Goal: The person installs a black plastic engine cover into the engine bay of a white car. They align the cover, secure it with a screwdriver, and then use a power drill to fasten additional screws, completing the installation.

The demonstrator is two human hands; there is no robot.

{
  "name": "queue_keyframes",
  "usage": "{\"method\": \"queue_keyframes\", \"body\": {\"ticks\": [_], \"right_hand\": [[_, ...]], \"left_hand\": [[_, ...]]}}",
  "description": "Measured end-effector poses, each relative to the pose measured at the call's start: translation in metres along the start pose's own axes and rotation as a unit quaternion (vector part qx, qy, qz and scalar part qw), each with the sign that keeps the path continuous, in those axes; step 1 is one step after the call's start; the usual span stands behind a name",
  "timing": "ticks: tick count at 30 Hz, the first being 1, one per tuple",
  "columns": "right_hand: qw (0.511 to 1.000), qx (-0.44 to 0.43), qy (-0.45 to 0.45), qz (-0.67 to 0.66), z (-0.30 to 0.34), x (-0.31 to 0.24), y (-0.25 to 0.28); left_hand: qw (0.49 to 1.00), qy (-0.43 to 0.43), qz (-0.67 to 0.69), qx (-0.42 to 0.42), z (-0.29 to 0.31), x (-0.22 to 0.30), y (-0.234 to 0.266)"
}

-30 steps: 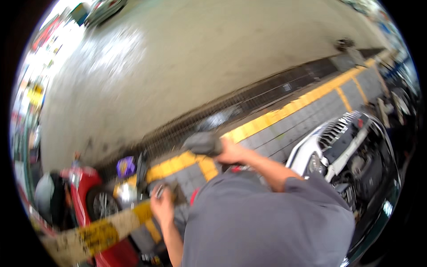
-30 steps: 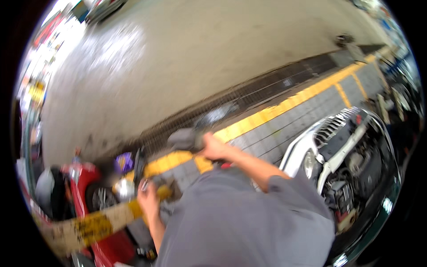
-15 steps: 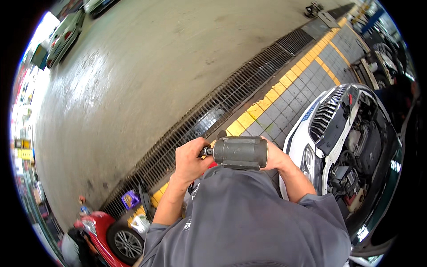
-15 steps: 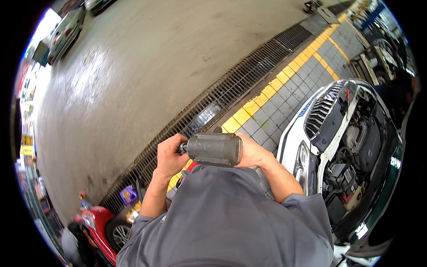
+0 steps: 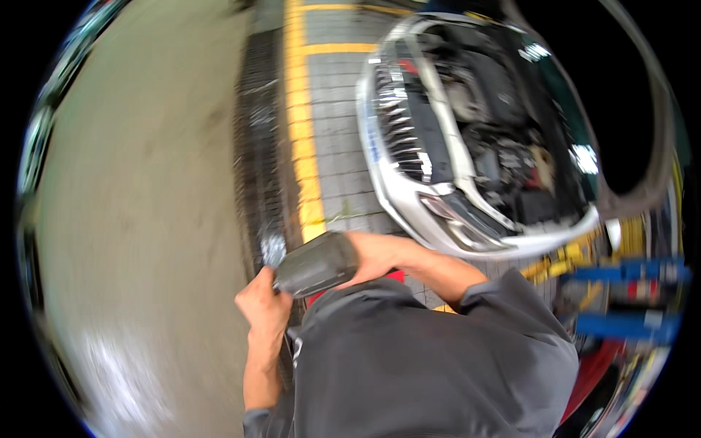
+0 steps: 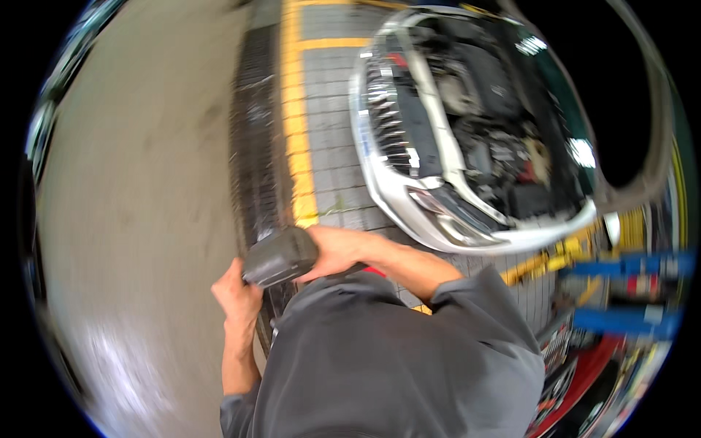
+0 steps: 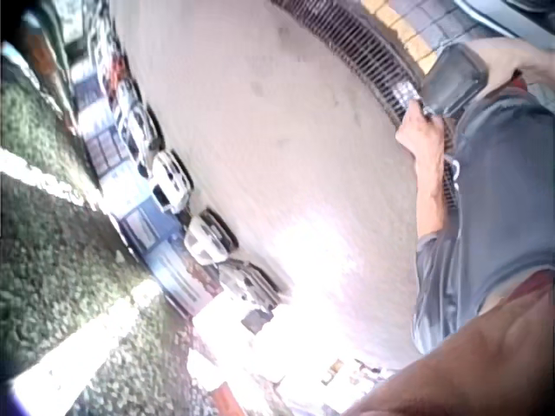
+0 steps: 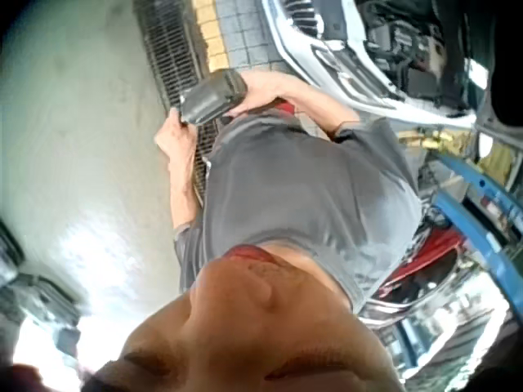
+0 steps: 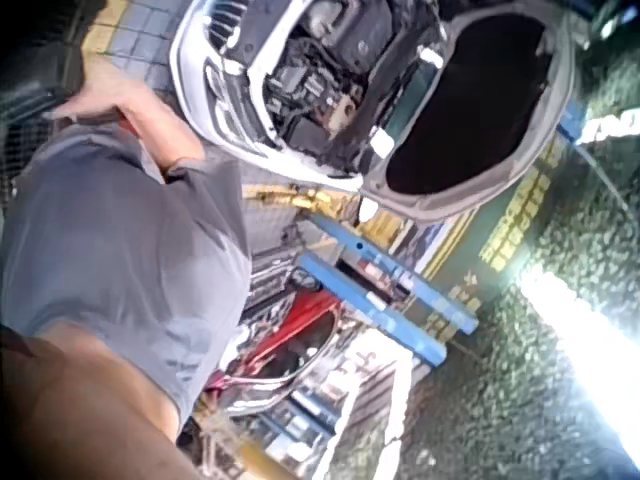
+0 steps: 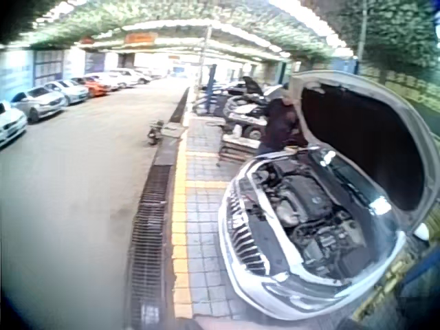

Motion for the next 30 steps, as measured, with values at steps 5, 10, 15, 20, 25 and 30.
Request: {"method": "queue_keyframes", "body": {"ticks": [5,10,15,20,25,30], "right_hand": [[0.998,0.045,-0.028,-0.044,-0.028,0.024,0.088],[0.992,0.095,0.018,-0.078,-0.07,0.036,0.199],[0.989,0.136,0.0,-0.063,-0.112,0.025,0.321],[0.98,0.188,-0.015,-0.062,-0.143,0.02,0.428],[0.97,0.229,-0.056,-0.055,-0.166,0.034,0.527],[0.947,0.318,-0.039,-0.01,-0.195,0.034,0.629]], "left_hand": [[0.996,-0.074,0.015,-0.049,-0.107,0.001,-0.07],[0.99,-0.117,0.044,-0.058,-0.232,0.021,-0.129],[0.981,-0.166,0.048,-0.087,-0.366,0.046,-0.177],[0.971,-0.208,0.071,-0.094,-0.481,0.069,-0.232],[0.943,-0.274,0.131,-0.133,-0.587,0.092,-0.307],[0.89,-0.386,0.172,-0.17,-0.705,0.109,-0.383]]}}
Point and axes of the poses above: each hand's wrist, its own z-axis away from the middle knuckle, its own y-axis out of the back of the hand, x = y × z, the point moved 10 cm from there along -z, towards the middle knuckle, and after that the axes turned 4 degrees about -z, right-handed, at the moved point
